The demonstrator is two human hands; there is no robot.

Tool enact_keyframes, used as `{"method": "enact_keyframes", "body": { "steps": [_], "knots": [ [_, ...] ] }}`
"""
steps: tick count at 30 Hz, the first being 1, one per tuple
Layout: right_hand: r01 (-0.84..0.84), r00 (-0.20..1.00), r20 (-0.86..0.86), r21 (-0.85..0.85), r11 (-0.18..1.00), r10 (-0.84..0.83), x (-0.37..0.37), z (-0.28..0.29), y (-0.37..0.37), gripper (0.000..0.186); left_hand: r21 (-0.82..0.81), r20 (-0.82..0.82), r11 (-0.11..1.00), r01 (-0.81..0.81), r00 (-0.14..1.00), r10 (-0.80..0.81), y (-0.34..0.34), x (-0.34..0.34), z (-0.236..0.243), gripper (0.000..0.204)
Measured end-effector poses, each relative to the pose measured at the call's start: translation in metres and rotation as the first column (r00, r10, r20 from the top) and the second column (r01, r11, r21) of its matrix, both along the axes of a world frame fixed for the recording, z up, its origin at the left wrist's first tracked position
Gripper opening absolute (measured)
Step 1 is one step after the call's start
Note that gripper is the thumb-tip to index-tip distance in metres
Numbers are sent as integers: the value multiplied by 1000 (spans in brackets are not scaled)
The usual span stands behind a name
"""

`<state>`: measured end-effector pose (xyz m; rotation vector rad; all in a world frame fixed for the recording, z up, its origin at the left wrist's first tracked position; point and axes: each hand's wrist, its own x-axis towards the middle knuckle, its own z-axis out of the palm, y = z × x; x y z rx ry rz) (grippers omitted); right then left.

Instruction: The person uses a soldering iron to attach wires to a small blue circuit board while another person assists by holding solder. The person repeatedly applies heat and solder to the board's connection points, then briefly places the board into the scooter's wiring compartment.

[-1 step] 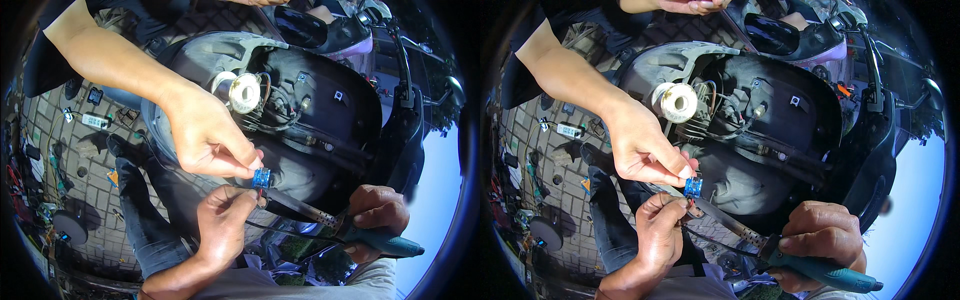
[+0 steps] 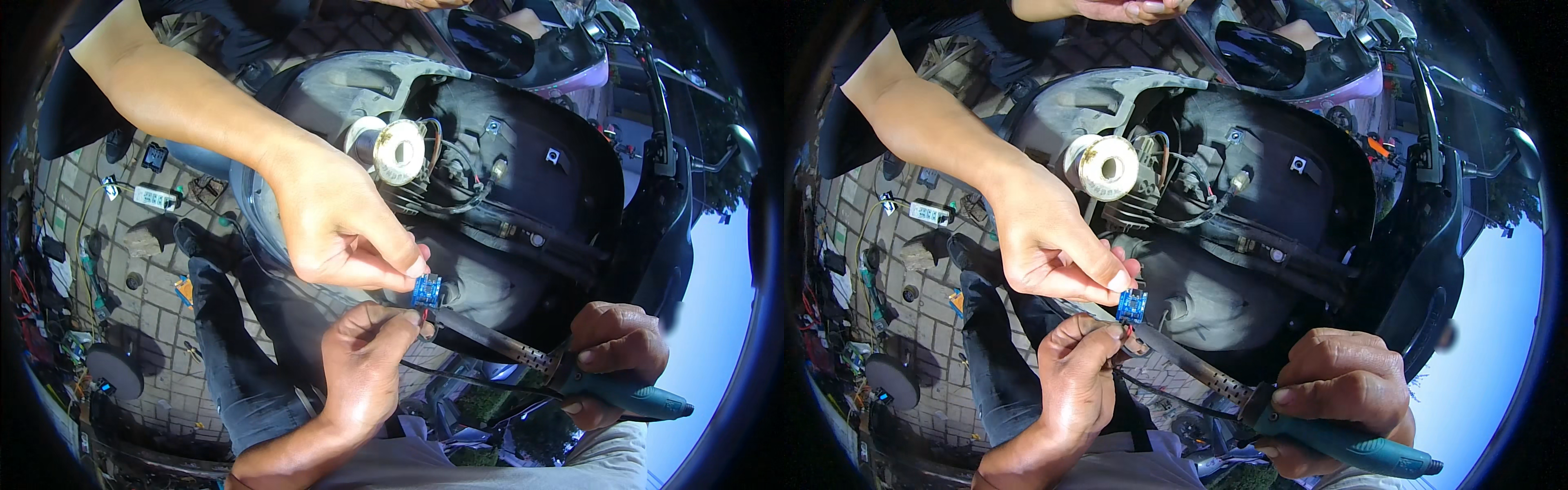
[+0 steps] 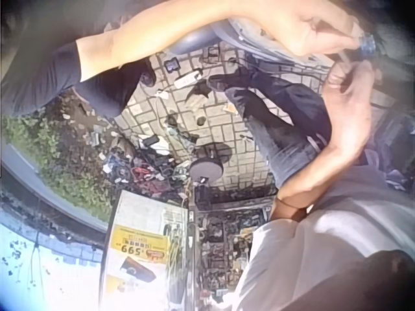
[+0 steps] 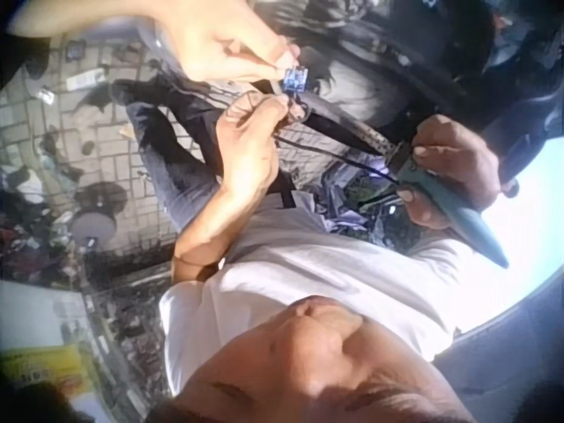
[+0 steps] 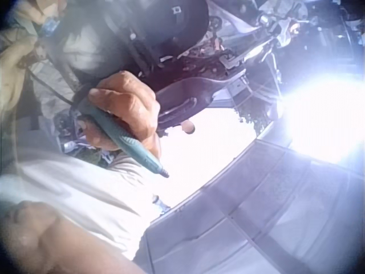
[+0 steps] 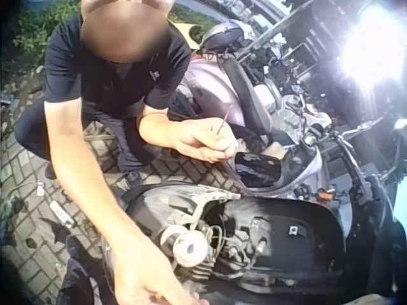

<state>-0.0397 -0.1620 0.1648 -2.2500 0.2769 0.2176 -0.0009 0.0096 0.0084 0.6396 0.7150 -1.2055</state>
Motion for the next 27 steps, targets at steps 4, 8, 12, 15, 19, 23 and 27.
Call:
{"method": "enact_keyframes", "body": {
  "steps": [4, 8, 12, 15, 19, 23, 27],
  "knots": [
    [21, 1000, 16, -4, 1000, -21, 1, -1, 2, 36, 3, 2, 1000, 3, 1000, -4, 1, 1, 1, 7],
    [14, 1000, 20, 11, 1000, -14, 1, -1, 1, 35, 0, 0, 1000, 2, 1000, -2, 0, 1, 0, 7],
    [-15, 1000, 24, 13, 1000, 15, 1, 0, -2, 35, -1, 4, 1000, 5, 1000, -5, 0, 2, 1, 7],
    [-32, 999, 26, 3, 999, 31, 1, -1, -2, 35, -20, 9, 1000, -8, 1000, 9, 1, 0, -1, 7],
    [-60, 998, 12, 108, 992, 59, 1, 0, -7, 38, -16, 2, 1000, -19, 1000, 19, 1, 0, -1, 6],
    [1, 995, 102, 54, 999, -7, -4, 0, -7, 38, -15, 18, 1000, -11, 1000, 12, 1, -1, 0, 6],
    [48, 996, 77, 76, 996, -54, -5, 3, -6, 39, -10, -4, 1000, -9, 1000, 9, 0, 1, -1, 7]
  ]
}}
